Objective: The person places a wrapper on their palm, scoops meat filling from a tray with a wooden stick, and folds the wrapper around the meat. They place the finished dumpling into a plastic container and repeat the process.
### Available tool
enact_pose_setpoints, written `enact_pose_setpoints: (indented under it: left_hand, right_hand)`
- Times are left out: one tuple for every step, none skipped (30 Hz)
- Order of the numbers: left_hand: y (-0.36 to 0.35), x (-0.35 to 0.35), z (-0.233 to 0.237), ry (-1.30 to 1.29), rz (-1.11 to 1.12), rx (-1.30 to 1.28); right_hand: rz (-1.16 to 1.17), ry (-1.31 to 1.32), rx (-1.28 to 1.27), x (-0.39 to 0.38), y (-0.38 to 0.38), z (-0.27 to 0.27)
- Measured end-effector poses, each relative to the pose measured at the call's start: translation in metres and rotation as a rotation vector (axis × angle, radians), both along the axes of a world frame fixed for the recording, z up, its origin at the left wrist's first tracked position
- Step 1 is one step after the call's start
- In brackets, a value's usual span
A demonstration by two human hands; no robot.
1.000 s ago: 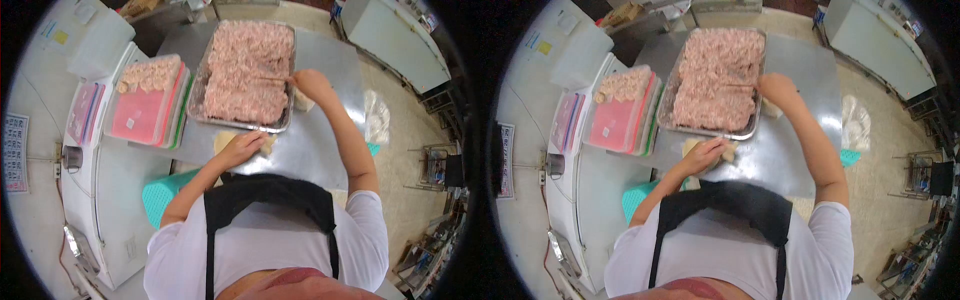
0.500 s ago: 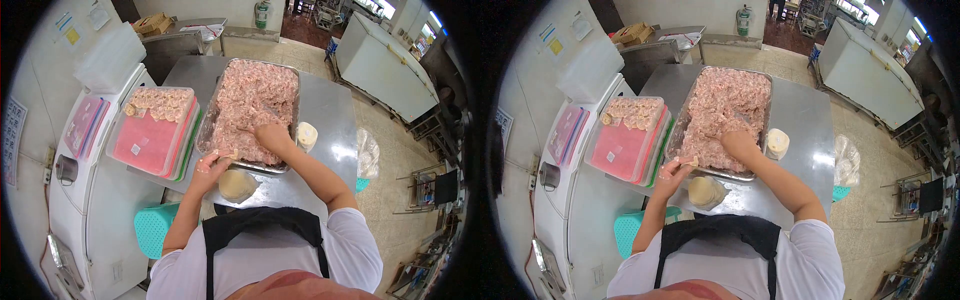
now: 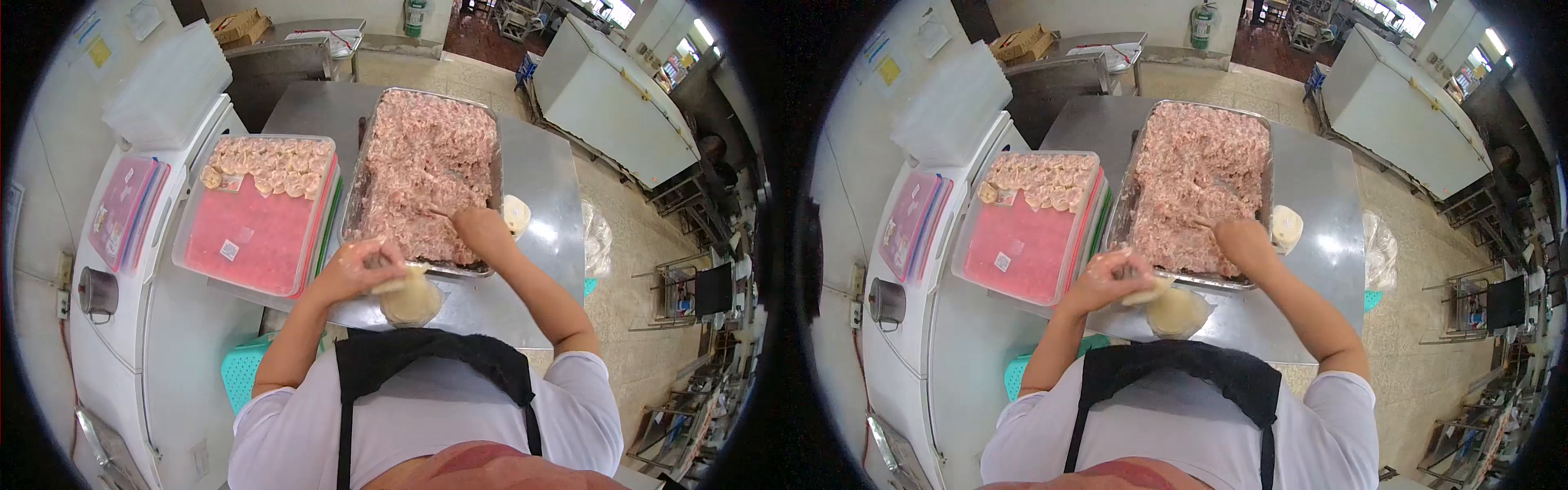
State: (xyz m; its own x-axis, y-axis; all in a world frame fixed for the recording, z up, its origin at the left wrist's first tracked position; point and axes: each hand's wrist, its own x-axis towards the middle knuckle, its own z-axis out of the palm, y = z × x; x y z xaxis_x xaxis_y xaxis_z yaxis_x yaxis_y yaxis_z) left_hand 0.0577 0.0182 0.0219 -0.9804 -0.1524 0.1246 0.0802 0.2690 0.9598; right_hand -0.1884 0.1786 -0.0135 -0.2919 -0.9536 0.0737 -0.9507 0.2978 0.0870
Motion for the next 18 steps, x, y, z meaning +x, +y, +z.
enact_pose_setpoints:
  left_hand:
    - [-0.005, -0.007, -0.003, -0.053, 0.07, -0.236]
    - [-0.007, -0.009, -0.006, -0.11, 0.139, -0.469]
    - [-0.008, -0.005, -0.009, -0.125, 0.136, -0.454]
    - [-0.008, -0.001, -0.012, -0.092, 0.142, -0.195]
    - [-0.008, 0.001, -0.016, -0.058, 0.149, 0.065]
    - [-0.011, 0.002, -0.023, -0.058, 0.11, 0.261]
    - [-0.012, 0.002, -0.029, -0.069, 0.11, 0.275]
    - [-0.014, 0.001, -0.033, -0.114, 0.152, 0.512]
    - [-0.014, 0.003, -0.035, -0.159, 0.195, 0.745]
    - [-0.013, 0.007, -0.03, -0.177, 0.206, 0.753]
    - [-0.014, 0.009, -0.03, -0.175, 0.212, 0.756]
    - [-0.014, 0.012, -0.031, -0.166, 0.21, 0.428]
    - [-0.012, 0.014, -0.031, -0.159, 0.204, 0.1]
    - [-0.009, 0.016, -0.03, -0.163, 0.213, 0.106]
    - [-0.006, 0.017, -0.027, -0.116, 0.251, 0.186]
    - [-0.003, 0.018, -0.024, -0.07, 0.287, 0.264]
    - [0.0, 0.018, -0.021, -0.073, 0.293, 0.264]
    - [0.003, 0.017, -0.017, 0.004, 0.308, 0.026]
  right_hand:
    - [0.024, 0.012, 0.063, 0.001, 0.008, 0.004]
    - [-0.077, -0.044, 0.155, -0.006, 0.009, 0.013]
    - [-0.088, 0.001, 0.174, -0.014, 0.01, 0.02]
    - [-0.11, 0.031, 0.066, -0.016, 0.007, 0.029]
    - [-0.135, 0.061, -0.041, -0.018, 0.005, 0.034]
    - [-0.138, 0.049, -0.024, -0.017, 0.003, 0.029]
    - [-0.15, 0.059, 0.075, -0.014, 0.0, 0.024]
    - [-0.161, 0.07, 0.171, -0.01, -0.002, 0.019]
    - [-0.161, 0.063, 0.178, -0.001, 0.002, 0.014]
    - [-0.113, 0.058, 0.154, 0.009, 0.008, 0.008]
    - [-0.062, 0.057, 0.13, 0.015, 0.012, 0.006]
    - [-0.095, -0.011, 0.119, 0.013, 0.019, 0.013]
    - [-0.086, -0.014, 0.125, 0.01, 0.021, 0.024]
    - [-0.152, -0.025, 0.162, 0.006, 0.021, 0.038]
    - [-0.218, -0.036, 0.2, -0.002, 0.02, 0.044]
    - [-0.216, -0.033, 0.102, -0.017, 0.017, 0.034]
    - [-0.21, -0.036, 0.103, -0.03, 0.008, 0.022]
    - [-0.197, 0.004, -0.005, -0.043, 0.0, 0.011]
